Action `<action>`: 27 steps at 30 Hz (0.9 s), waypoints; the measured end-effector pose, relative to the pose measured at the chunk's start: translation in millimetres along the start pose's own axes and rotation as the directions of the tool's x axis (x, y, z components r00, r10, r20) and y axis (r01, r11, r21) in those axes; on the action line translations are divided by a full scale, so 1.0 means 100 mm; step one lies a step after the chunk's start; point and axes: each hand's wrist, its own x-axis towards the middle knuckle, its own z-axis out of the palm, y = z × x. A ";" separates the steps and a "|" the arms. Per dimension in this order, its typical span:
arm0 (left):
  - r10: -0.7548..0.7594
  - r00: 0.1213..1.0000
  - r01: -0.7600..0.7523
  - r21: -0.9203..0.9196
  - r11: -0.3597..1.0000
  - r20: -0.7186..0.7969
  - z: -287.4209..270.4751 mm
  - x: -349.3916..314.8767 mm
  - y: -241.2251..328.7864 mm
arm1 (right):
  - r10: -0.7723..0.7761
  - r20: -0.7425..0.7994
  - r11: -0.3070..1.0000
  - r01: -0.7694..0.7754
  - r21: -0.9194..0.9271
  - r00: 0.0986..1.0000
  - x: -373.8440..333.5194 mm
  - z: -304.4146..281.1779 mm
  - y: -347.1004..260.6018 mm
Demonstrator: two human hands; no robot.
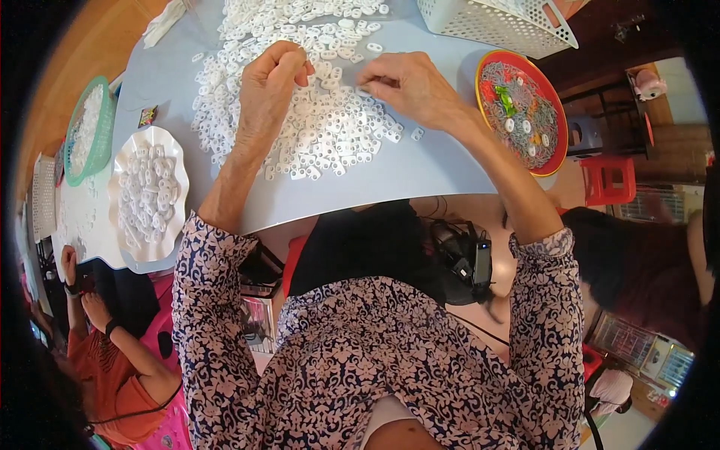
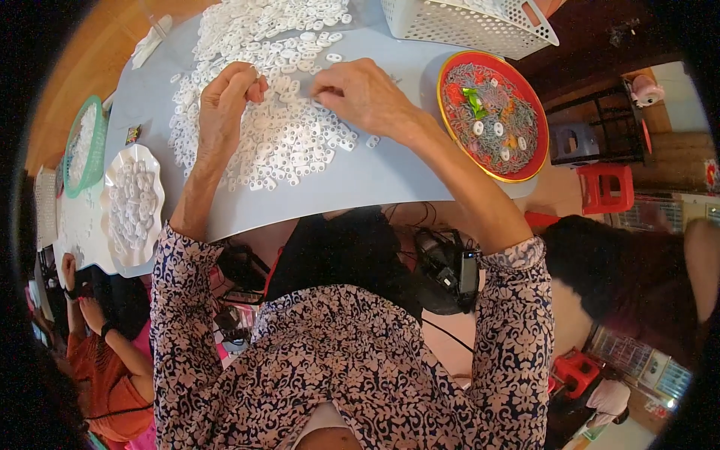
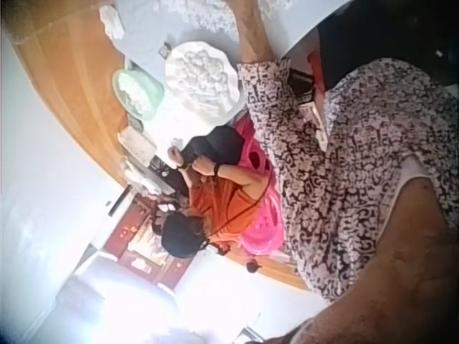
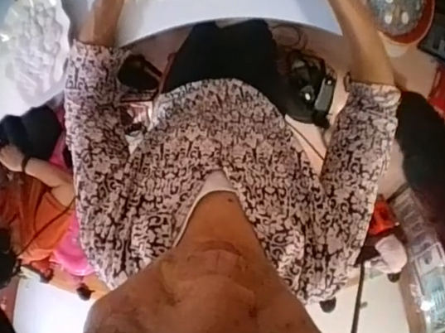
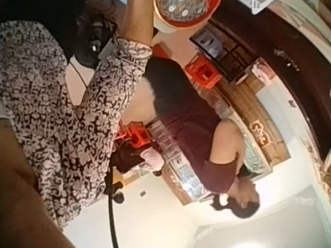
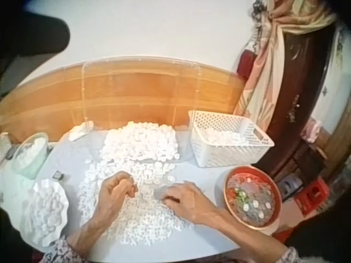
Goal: Sorting small white plastic rings and inspecting them.
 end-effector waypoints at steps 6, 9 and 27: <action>-0.015 1.000 0.015 0.020 1.000 -0.008 -0.01 -0.02 -0.01 | -0.072 0.004 0.996 0.072 -0.057 0.997 0.02 0.00 -0.02; -0.023 1.000 0.023 0.043 0.999 -0.002 -0.03 0.00 -0.07 | -0.008 0.018 1.000 0.008 -0.009 1.000 0.03 -0.02 -0.04; -0.014 0.999 0.012 0.083 0.996 0.030 0.02 -0.06 -0.03 | 0.203 -0.096 0.950 -0.220 -0.222 0.974 -0.08 -0.48 0.33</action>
